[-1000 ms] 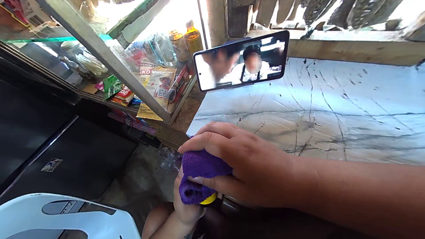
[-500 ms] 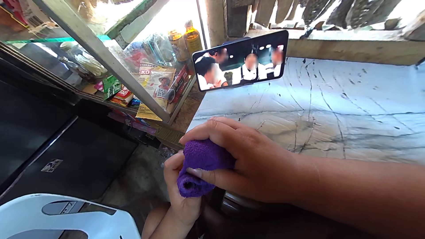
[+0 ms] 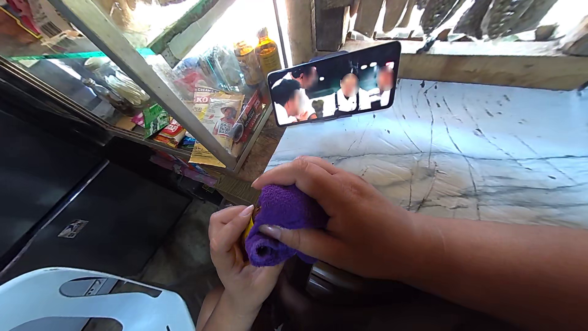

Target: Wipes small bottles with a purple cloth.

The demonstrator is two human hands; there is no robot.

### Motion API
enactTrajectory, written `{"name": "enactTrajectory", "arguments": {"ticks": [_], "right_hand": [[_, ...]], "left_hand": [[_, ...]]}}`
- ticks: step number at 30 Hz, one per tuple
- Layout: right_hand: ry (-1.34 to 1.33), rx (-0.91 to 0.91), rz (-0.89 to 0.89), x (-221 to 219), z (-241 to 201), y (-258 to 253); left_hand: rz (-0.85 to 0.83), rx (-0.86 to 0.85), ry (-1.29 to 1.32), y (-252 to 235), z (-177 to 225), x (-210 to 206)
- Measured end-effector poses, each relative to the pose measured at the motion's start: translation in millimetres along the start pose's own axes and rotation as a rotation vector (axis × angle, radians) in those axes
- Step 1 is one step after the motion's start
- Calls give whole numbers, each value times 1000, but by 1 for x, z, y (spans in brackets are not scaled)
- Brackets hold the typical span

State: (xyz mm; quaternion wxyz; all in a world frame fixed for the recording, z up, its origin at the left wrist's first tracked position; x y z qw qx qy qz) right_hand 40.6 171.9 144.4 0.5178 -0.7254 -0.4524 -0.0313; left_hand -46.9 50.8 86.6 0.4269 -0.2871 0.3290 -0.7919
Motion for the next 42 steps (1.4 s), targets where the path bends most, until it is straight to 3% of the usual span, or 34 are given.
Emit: {"name": "enactTrajectory", "arguments": {"ticks": [6,11,16,22,24,35,42], "right_hand": [[39,-44,-19,-2,4,2],[-69,-84,-7,-2,7,2],[-147,-85,54,3,6,1],[-182,-76,136,13,9,-1],[-185,-73,136,13,10,-1],[-198,-96,129,13,15,-1],[-219,-122,148,14,17,-1]], "left_hand": [[47,-183,-264,-1,13,9],[50,-215,-266,-2,17,9],[8,-142,-103,-7,10,11],[-142,130,304,-11,-15,-4],[-143,149,344,-8,-15,-4],[25,-212,-121,-1,13,7],[-106,87,248,-2,-4,-6]]}}
Point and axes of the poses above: each hand's wrist, its own y-axis away from the middle knuckle, its own x-axis out of the back of the hand, z = x × y, the point moved 10 cm from there along -y, towards the middle knuckle, and after that the axes turned 8 degrees about x, right-handed, at the moved point
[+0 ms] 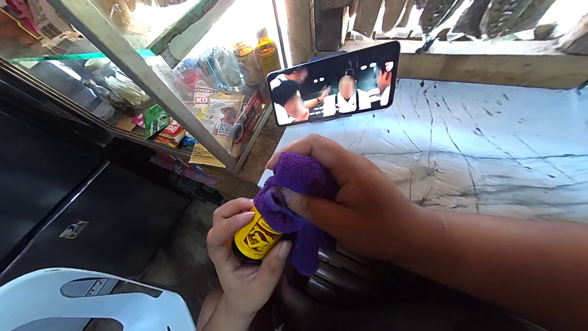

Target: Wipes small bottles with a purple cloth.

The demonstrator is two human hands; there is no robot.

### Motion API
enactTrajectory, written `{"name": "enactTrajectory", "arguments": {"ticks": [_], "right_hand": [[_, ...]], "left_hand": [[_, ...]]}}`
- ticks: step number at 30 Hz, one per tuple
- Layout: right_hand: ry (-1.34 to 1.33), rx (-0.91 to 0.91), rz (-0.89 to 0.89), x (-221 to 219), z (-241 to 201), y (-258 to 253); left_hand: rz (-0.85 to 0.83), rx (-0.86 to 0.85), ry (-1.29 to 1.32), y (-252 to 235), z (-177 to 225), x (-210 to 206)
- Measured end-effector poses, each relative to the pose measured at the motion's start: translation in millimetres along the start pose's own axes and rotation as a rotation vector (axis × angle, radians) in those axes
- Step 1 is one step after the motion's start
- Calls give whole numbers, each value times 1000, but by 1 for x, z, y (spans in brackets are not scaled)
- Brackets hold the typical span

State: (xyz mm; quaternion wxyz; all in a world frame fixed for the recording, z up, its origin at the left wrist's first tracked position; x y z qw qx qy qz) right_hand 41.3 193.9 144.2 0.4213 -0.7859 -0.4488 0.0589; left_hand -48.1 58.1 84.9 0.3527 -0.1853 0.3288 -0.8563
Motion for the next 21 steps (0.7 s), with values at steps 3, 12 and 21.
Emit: {"name": "enactTrajectory", "arguments": {"ticks": [3,12,21], "right_hand": [[16,33,-25,-2,-3,0],[-32,-88,-103,-13,8,5],[-1,-30,-99,-13,1,4]], "left_hand": [[-6,21,49,4,-3,0],[88,-299,-386,12,22,2],[71,-243,-298,6,14,5]]}}
Point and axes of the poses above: each hand's wrist, its own y-axis away from the middle knuckle, its own x-axis out of the back of the hand, z = x × y, the point moved 10 cm from there along -y, towards the middle knuckle, and after that the axes turned 8 degrees about x, right-handed, at the moved point
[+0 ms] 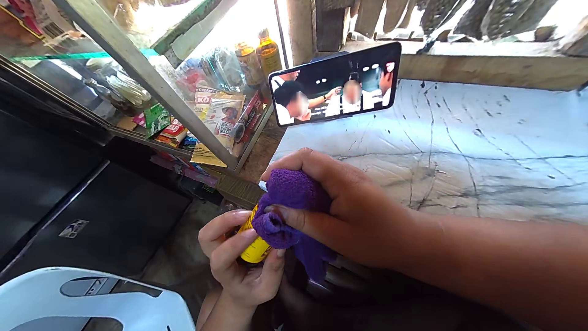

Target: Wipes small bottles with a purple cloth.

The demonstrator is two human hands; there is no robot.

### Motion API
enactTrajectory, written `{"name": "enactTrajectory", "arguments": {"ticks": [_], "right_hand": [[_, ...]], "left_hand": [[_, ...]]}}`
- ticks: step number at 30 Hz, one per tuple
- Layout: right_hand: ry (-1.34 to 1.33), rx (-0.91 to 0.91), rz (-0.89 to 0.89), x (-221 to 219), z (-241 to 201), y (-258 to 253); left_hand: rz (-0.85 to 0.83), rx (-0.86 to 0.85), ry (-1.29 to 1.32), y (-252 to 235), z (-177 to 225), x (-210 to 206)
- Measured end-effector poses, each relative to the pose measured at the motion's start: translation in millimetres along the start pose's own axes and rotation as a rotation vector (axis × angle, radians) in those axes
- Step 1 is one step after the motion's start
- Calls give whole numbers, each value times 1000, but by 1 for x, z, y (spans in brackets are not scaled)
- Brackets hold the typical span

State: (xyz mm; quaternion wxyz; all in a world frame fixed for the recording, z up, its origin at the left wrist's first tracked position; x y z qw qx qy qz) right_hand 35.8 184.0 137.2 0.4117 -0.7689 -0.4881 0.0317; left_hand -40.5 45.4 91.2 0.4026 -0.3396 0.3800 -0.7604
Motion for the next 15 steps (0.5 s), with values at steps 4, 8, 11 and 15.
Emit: {"name": "enactTrajectory", "arguments": {"ticks": [4,8,11,15], "right_hand": [[90,63,5,3,-4,-1],[188,141,-57,-3,-10,-1],[212,193,-93,-10,-15,1],[211,161,-123,-11,-11,1]], "left_hand": [[-106,152,184,-4,-15,-9],[-305,330,422,-3,-26,-24],[-380,371,494,2,-21,-31],[-305,296,366,2,-18,-29]]}}
Point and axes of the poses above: each hand's wrist, its own y-axis away from the middle knuckle, its own x-axis out of the back of the hand, z = x × y, the point moved 10 cm from there along -y, towards the middle knuckle, and after that the axes turned 8 degrees about x, right-handed, at the moved point
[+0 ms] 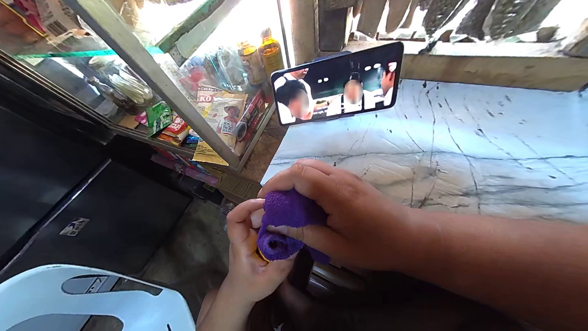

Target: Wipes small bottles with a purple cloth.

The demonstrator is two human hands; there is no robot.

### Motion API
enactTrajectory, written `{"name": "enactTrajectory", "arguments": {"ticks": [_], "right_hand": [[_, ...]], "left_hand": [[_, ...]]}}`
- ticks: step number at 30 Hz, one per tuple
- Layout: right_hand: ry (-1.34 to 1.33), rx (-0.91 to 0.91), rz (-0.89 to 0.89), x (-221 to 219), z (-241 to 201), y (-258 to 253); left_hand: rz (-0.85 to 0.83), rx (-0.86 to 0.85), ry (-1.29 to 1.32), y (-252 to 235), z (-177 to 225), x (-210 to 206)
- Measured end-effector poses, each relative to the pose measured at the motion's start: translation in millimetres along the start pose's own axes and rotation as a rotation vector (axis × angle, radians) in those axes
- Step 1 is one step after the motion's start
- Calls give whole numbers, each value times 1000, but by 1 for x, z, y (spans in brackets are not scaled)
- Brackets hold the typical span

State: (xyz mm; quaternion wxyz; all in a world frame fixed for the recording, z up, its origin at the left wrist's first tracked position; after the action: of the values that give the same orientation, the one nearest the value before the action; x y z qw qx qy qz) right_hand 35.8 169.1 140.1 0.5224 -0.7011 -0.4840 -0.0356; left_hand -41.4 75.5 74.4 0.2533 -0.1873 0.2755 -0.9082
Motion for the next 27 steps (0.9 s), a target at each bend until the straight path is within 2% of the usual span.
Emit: {"name": "enactTrajectory", "arguments": {"ticks": [5,8,11,15,23,27], "right_hand": [[2,-22,3,1,3,0],[7,10,26,3,-2,-2],[-13,27,34,5,-4,-2],[11,31,23,3,-3,-1],[18,18,12,2,-2,-2],[12,20,26,2,-1,-2]], "left_hand": [[124,-103,-272,6,5,3],[95,-73,-180,4,4,2],[-1,-10,-22,0,-1,0],[-101,21,63,-1,-7,-2],[-8,-33,89,-2,-7,-1],[30,-57,15,-1,-7,0]]}}
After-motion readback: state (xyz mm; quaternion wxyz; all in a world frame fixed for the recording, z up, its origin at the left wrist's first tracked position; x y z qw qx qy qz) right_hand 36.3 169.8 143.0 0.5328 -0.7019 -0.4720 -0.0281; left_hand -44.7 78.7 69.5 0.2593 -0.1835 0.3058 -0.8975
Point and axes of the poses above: each hand's wrist, its own y-axis away from the middle knuckle, its own x-axis out of the back of the hand, z = x × y, the point moved 10 cm from there along -y, towards the middle knuckle, and after that the axes turned 8 degrees about x, right-handed, at the moved point
